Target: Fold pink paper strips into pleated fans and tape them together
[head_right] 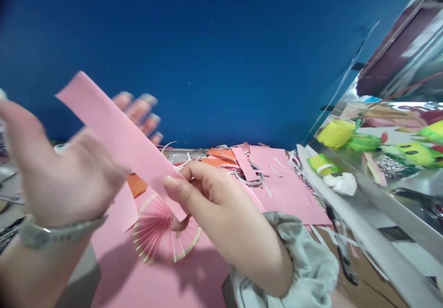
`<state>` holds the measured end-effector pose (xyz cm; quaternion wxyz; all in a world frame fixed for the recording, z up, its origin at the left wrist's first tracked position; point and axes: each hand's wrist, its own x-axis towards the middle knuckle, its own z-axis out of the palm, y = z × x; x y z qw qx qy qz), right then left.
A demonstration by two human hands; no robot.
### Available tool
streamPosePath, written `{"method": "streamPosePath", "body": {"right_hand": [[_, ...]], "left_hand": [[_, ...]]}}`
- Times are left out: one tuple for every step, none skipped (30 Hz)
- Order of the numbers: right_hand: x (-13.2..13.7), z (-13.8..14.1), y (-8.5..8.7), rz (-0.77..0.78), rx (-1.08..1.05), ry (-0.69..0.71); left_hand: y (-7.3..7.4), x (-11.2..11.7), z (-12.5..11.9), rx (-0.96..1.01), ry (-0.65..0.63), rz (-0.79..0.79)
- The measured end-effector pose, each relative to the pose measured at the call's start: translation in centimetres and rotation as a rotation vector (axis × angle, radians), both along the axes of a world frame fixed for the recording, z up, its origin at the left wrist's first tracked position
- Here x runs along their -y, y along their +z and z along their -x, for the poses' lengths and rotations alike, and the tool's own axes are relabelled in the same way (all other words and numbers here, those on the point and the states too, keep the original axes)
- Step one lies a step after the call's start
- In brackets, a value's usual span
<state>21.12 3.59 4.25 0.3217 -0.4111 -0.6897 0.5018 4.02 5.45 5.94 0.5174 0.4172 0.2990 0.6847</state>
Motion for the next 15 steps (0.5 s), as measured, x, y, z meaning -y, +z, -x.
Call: {"method": "streamPosePath", "body": {"right_hand": [[-0.1, 0.1, 0.0, 0.016, -0.015, -0.013], [-0.2, 0.1, -0.1, 0.028, -0.021, -0.027], [-0.3, 0.1, -0.2, 0.032, -0.017, -0.033], [-0.4, 0.2, -0.3, 0.023, -0.004, -0.036], [-0.6, 0.1, -0.5, 0.005, 0.022, -0.031], [-0.8, 0.1, -0.7, -0.020, 0.061, -0.024], [-1.1, 0.1, -0.9, -0.048, 0.103, -0.017], [-1.4, 0.1, -1.2, -0.078, 0.144, -0.005], [-1.7, 0.0, -1.4, -0.102, 0.185, 0.012], [-2.0, 0.0, -1.7, -0.119, 0.225, 0.034], [-2.3, -0.1, -1.9, -0.133, 0.266, 0.064], [-2.5, -0.2, -2.0, -0.143, 0.307, 0.095], [-2.7, -0.3, -2.1, -0.152, 0.346, 0.120], [-2.8, -0.4, -2.2, -0.161, 0.376, 0.138], [-2.8, -0.4, -2.2, -0.169, 0.394, 0.147]], "left_hand": [[-0.6, 0.4, -1.0, -0.029, -0.118, -0.032], [-1.1, 0.6, -1.8, -0.070, -0.188, -0.032], [-1.6, 0.7, -2.2, -0.112, -0.197, -0.003], [-2.1, 0.7, -2.5, -0.127, -0.143, -0.009], [-2.4, 0.6, -2.5, -0.137, -0.086, 0.001], [-2.7, 0.4, -2.3, -0.142, -0.029, 0.009], [-3.0, 0.1, -2.1, -0.143, 0.014, 0.011], [-3.2, -0.2, -1.9, -0.145, 0.035, 0.015], [-3.4, -0.4, -1.7, -0.148, 0.040, 0.015], [-3.6, -0.7, -1.6, -0.151, 0.031, 0.011], [-3.7, -0.9, -1.5, -0.156, 0.019, 0.007], [-3.8, -1.0, -1.4, -0.166, 0.006, 0.004], [-3.9, -1.1, -1.4, -0.186, -0.005, 0.003], [-4.0, -1.1, -1.5, -0.214, -0.009, 0.006], [-4.1, -1.1, -1.5, -0.249, -0.005, 0.010]]}}
